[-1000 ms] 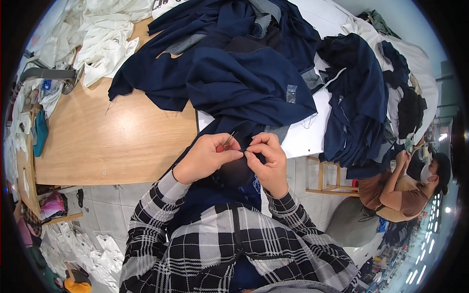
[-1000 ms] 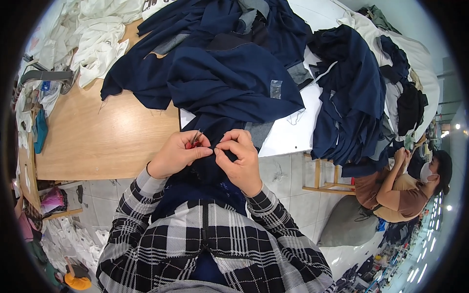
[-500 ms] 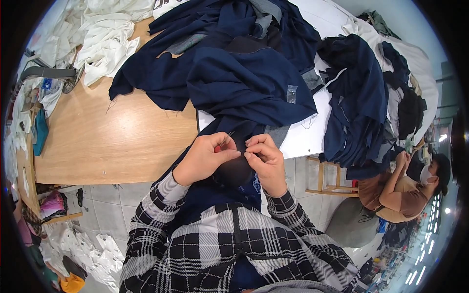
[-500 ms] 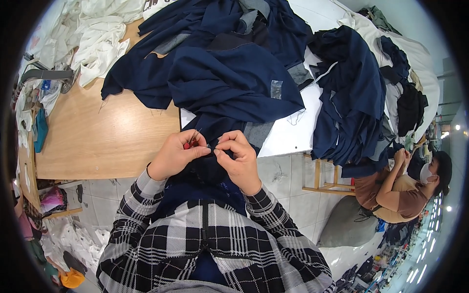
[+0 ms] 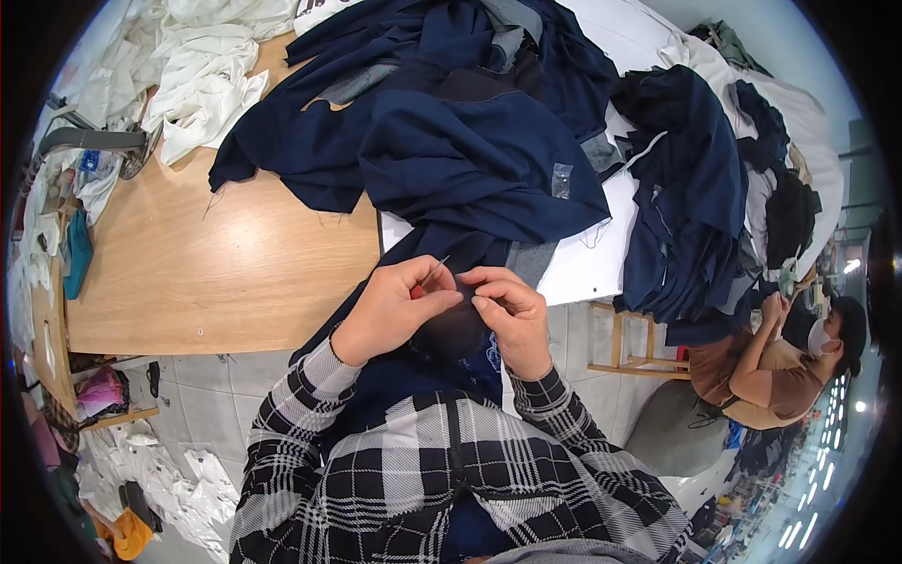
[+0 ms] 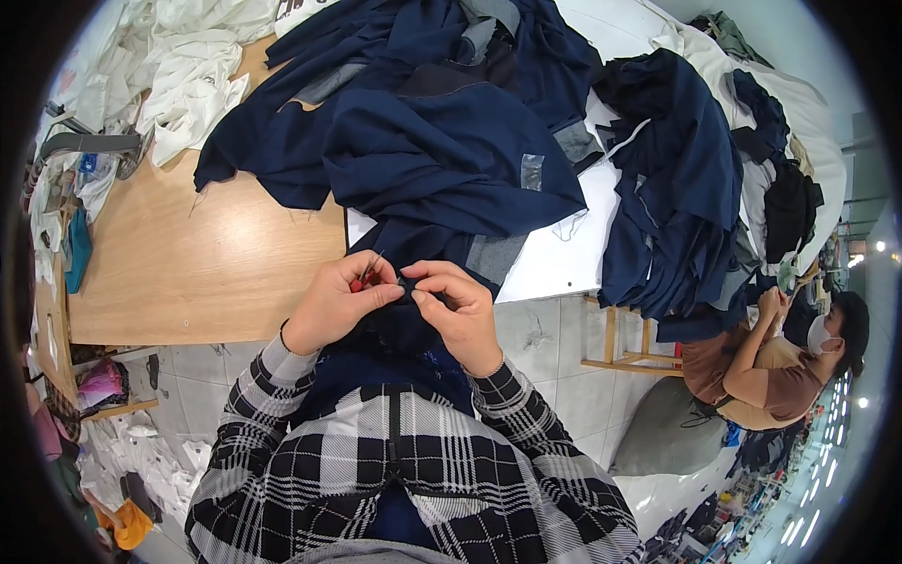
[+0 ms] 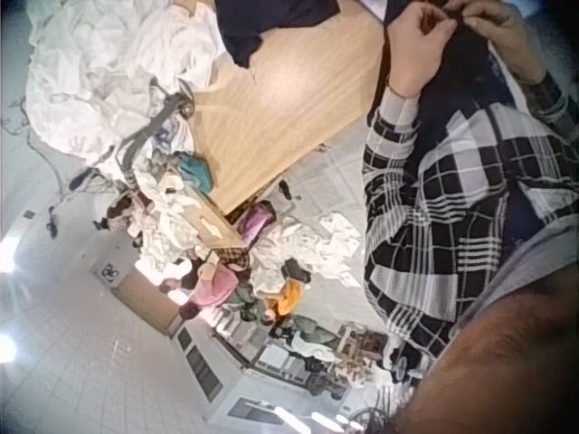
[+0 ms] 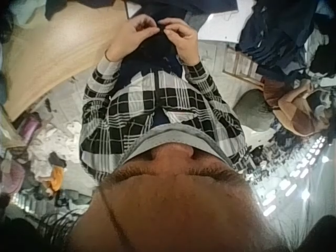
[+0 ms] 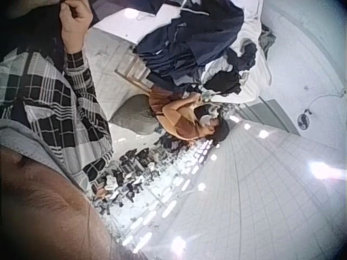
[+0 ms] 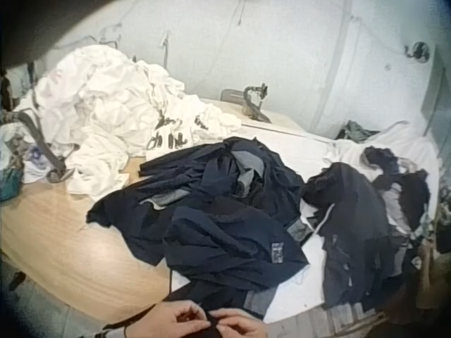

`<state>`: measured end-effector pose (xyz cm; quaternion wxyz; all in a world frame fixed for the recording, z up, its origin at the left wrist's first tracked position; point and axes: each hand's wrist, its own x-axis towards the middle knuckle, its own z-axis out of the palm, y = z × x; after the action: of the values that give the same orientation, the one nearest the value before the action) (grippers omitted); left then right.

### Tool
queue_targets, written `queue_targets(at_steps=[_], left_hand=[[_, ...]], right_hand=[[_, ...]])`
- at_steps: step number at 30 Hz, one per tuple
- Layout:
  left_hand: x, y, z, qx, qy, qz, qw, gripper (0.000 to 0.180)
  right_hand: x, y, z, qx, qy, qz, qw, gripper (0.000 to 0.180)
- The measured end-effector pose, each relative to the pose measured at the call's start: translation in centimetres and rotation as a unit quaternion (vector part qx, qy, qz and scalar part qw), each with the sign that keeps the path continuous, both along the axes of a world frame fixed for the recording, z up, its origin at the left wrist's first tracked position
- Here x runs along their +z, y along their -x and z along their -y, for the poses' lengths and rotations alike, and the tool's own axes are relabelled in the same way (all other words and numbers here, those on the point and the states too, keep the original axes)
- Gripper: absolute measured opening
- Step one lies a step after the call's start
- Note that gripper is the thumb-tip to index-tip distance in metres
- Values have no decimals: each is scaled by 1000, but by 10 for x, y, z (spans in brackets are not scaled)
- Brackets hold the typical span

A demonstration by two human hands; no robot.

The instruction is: Trimming loose threads from a garment using small scissors.

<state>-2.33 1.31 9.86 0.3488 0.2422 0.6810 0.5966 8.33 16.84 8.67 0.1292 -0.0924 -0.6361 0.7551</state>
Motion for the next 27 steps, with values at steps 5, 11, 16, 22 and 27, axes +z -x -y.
queue_targets(at_steps=[5,11,16,22,27], left_hand=[[18,-15,4,95,-34,-166,981,42],[30,-27,6,8,-31,-143,989,32],[24,-27,-2,-1,-25,-201,979,25],[23,-24,-5,-5,-18,-182,983,22],[22,-22,-5,-27,2,-154,988,20]], right_hand=[[-3,0,0,-30,-36,-38,998,9],[-5,1,2,-93,-78,-62,991,11],[-3,1,3,-102,-88,-61,989,11],[2,1,4,-103,-139,-59,983,12],[2,2,4,-104,-169,-66,978,12]])
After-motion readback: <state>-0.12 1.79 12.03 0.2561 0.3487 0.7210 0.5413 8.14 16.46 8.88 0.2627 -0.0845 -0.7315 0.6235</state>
